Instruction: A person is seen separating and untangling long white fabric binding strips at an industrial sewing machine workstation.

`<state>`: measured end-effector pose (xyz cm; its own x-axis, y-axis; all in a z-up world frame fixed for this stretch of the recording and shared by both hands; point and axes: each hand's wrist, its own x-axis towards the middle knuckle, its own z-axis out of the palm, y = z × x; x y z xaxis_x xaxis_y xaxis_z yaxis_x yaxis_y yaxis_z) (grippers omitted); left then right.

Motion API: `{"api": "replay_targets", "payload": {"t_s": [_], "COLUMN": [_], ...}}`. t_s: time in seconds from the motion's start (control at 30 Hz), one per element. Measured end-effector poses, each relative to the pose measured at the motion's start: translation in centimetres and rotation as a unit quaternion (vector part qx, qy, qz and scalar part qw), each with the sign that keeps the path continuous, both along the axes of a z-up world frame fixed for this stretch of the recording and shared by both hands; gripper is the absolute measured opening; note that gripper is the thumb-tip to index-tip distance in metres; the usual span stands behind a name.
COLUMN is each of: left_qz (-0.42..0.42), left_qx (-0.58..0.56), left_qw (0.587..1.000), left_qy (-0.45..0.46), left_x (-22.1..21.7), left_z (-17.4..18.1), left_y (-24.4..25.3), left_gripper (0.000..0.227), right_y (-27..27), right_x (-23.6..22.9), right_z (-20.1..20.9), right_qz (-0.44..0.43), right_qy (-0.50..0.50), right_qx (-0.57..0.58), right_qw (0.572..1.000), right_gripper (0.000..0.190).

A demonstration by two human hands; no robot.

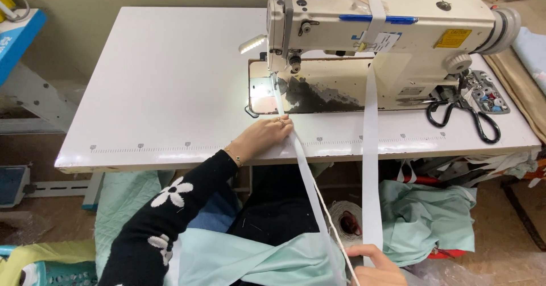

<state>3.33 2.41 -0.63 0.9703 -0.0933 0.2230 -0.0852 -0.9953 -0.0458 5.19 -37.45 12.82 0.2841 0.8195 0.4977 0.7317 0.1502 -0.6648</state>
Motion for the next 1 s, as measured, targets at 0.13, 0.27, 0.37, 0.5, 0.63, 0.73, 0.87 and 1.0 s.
{"api": "replay_targets", "payload": {"t_s": [0.13, 0.27, 0.37, 0.5, 0.63, 0.73, 0.87, 1.0], "left_qz": [0.05, 0.067, 0.063, -0.029, -0.11, -0.142, -0.15, -0.098], "left_qx": [0.005, 0.035, 0.093, 0.168, 0.109, 0.126, 0.125, 0.101], "left_qw": [0.998, 0.996, 0.994, 0.983, 0.98, 0.966, 0.963, 0.982], "left_qy": [0.025, 0.041, -0.003, -0.071, -0.124, -0.177, -0.187, -0.124], "left_x": [0.0, 1.9, 1.8, 0.1, -2.2, -3.5, -3.2, -1.8], "left_z": [3.3, -0.7, -0.3, 0.7, 0.9, 2.2, 1.0, 0.1], "left_y": [-0.1, 3.3, 4.0, 3.0, 0.3, -2.1, -2.4, -1.0], "left_gripper": [0.03, 0.041, 0.052, 0.06, 0.054, 0.034, 0.031, 0.038], "right_y": [1.1, 2.0, 2.6, 2.7, 2.9, 0.4, -0.6, 0.6], "right_x": [-0.5, -0.2, -0.2, 0.3, -2.1, -2.2, -1.0, 1.3], "right_z": [0.6, 0.4, 1.0, -1.9, -5.1, -8.7, -7.6, 0.1], "right_qz": [-0.03, -0.032, -0.031, 0.023, 0.009, 0.048, 0.088, 0.085], "right_qy": [0.005, -0.056, -0.144, -0.23, -0.147, 0.051, 0.351, 0.123], "right_qx": [0.055, 0.105, 0.083, 0.084, 0.043, -0.096, -0.208, -0.016], "right_qw": [0.998, 0.992, 0.986, 0.969, 0.988, 0.993, 0.909, 0.989], "right_gripper": [0.037, 0.038, 0.034, 0.04, 0.043, 0.04, 0.026, 0.041]}}
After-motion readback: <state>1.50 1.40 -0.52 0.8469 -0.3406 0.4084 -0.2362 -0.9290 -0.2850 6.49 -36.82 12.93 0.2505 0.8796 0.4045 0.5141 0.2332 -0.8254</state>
